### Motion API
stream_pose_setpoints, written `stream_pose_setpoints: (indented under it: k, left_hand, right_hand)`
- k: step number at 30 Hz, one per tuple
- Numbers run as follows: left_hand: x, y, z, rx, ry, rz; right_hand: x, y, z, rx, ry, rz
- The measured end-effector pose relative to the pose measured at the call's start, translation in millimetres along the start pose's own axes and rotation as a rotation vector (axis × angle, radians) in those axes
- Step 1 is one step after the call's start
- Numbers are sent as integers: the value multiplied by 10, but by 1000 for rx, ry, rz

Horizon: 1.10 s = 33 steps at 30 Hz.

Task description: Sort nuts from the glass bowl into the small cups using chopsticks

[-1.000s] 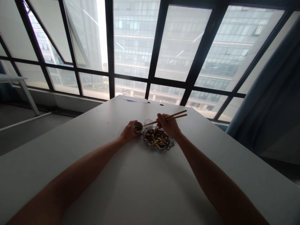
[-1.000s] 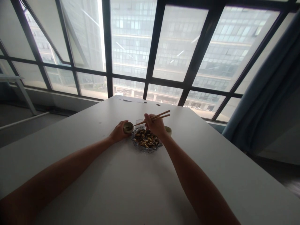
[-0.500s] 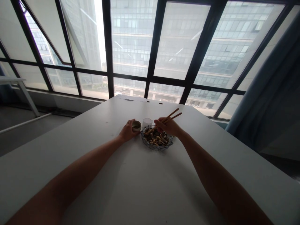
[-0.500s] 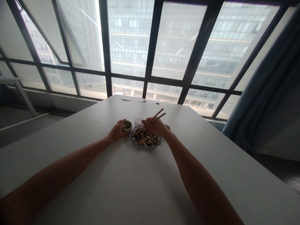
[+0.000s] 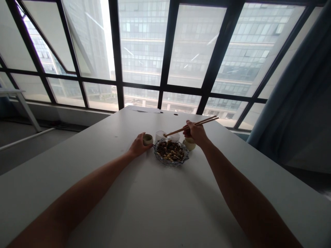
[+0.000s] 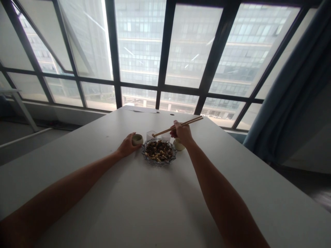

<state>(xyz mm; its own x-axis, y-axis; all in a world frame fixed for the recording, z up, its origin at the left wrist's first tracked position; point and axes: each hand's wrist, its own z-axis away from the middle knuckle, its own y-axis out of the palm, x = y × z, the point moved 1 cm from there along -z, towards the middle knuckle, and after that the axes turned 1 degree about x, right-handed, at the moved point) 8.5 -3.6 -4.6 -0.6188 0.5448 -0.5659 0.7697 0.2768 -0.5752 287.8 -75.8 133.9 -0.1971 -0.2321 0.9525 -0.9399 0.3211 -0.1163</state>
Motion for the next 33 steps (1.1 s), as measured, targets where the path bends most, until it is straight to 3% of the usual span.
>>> stream_pose_setpoints:
  k: [6, 9, 13, 16, 20, 22, 25, 30, 33]
  left_hand:
    - [8, -50, 7, 41, -32, -10]
    - [-30, -94, -54, 62, -75, -44]
    - [-269, -69, -286, 37, 35, -218]
    - [-529, 74, -523, 100, 161, -329]
    - [-741, 320, -763, 309, 89, -371]
    - [-776, 394, -820, 347, 52, -357]
    - [-794, 410, -837, 324, 106, -331]
    - [-819, 313, -775, 223, 463, -261]
    - [-806, 283, -751, 220, 464, -255]
  right_hand:
    - [23, -104, 30, 98, -358, 236]
    - [39, -170, 30, 152, -431, 316]
    - [55, -244, 2, 151, -466, 328]
    - [63, -290, -16, 140, -457, 326]
    - [69, -358, -33, 157, -431, 340]
    - [69, -396, -43, 153, -421, 329]
    - [64, -445, -61, 127, -418, 304]
    - [62, -489, -81, 87, -452, 278]
    - [72, -493, -79, 84, -462, 286]
